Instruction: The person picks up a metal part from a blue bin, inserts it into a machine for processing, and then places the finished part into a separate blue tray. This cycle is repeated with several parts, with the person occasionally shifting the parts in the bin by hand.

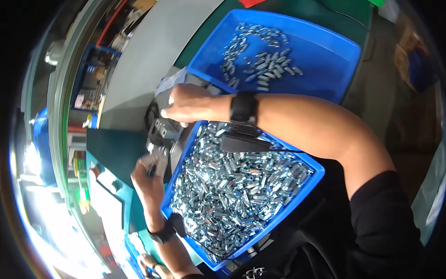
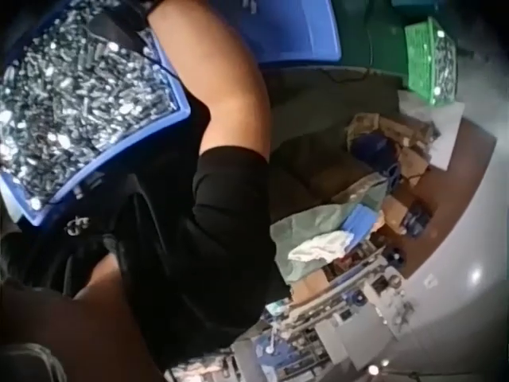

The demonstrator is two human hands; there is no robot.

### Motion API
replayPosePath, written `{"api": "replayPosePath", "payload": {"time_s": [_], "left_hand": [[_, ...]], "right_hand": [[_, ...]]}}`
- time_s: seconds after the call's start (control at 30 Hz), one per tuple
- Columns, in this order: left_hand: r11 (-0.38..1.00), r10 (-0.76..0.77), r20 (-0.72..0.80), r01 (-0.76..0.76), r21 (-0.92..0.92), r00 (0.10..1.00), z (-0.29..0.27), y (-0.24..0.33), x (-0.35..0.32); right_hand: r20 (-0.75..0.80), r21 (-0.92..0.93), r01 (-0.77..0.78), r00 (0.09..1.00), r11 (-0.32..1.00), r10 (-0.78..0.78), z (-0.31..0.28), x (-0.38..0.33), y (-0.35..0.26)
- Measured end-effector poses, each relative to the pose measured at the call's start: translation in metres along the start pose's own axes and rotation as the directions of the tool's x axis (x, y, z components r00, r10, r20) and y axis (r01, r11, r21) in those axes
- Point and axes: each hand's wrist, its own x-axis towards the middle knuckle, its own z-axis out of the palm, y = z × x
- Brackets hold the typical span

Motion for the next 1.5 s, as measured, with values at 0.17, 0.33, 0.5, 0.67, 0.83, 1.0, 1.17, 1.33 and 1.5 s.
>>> {"api": "replayPosePath", "payload": {"time_s": [0.17, 0.33, 0.5, 0.67, 0.83, 1.0, 1.17, 1.33, 1.5], "left_hand": [[0.868, 0.293, -0.075, -0.232, 0.440, 0.953, 0.008, -0.012, 0.054], [0.865, 0.260, 0.000, -0.233, 0.444, 0.966, 0.018, -0.036, 0.065], [0.884, 0.226, -0.014, -0.199, 0.422, 0.974, 0.018, -0.038, 0.063], [0.848, 0.315, -0.062, -0.251, 0.466, 0.947, 0.016, -0.028, 0.055], [0.980, -0.134, -0.138, 0.152, 0.126, 0.981, 0.008, -0.008, 0.005], [0.971, -0.170, 0.148, 0.140, 0.192, 0.974, 0.016, -0.006, -0.049], [0.983, -0.081, 0.238, 0.037, 0.182, 0.968, 0.023, -0.008, -0.065], [0.993, -0.112, 0.235, 0.098, 0.069, 0.966, 0.021, -0.006, -0.069], [0.988, -0.143, 0.237, 0.125, 0.091, 0.961, 0.020, -0.013, -0.066]], "right_hand": [[-0.017, -0.025, 0.127, 0.992, 0.992, -0.128, 0.015, -0.008, 0.011], [-0.061, -0.135, 0.178, 0.980, 0.975, -0.188, 0.015, -0.007, 0.016], [-0.041, -0.151, 0.232, 0.970, 0.961, -0.240, 0.016, -0.007, 0.021], [-0.048, -0.175, 0.253, 0.963, 0.952, -0.265, 0.015, -0.008, 0.024], [-0.081, -0.050, 0.285, 0.954, 0.957, -0.288, 0.014, -0.005, 0.031], [0.110, 0.312, 0.252, 0.948, 0.916, -0.299, 0.019, 0.002, 0.023], [0.373, 0.343, 0.170, 0.878, 0.924, -0.301, 0.040, 0.004, 0.012], [0.269, -0.111, 0.394, 0.896, 0.912, -0.354, 0.052, -0.024, -0.007], [0.273, -0.398, 0.565, 0.825, 0.722, -0.495, 0.066, -0.025, -0.012]]}}
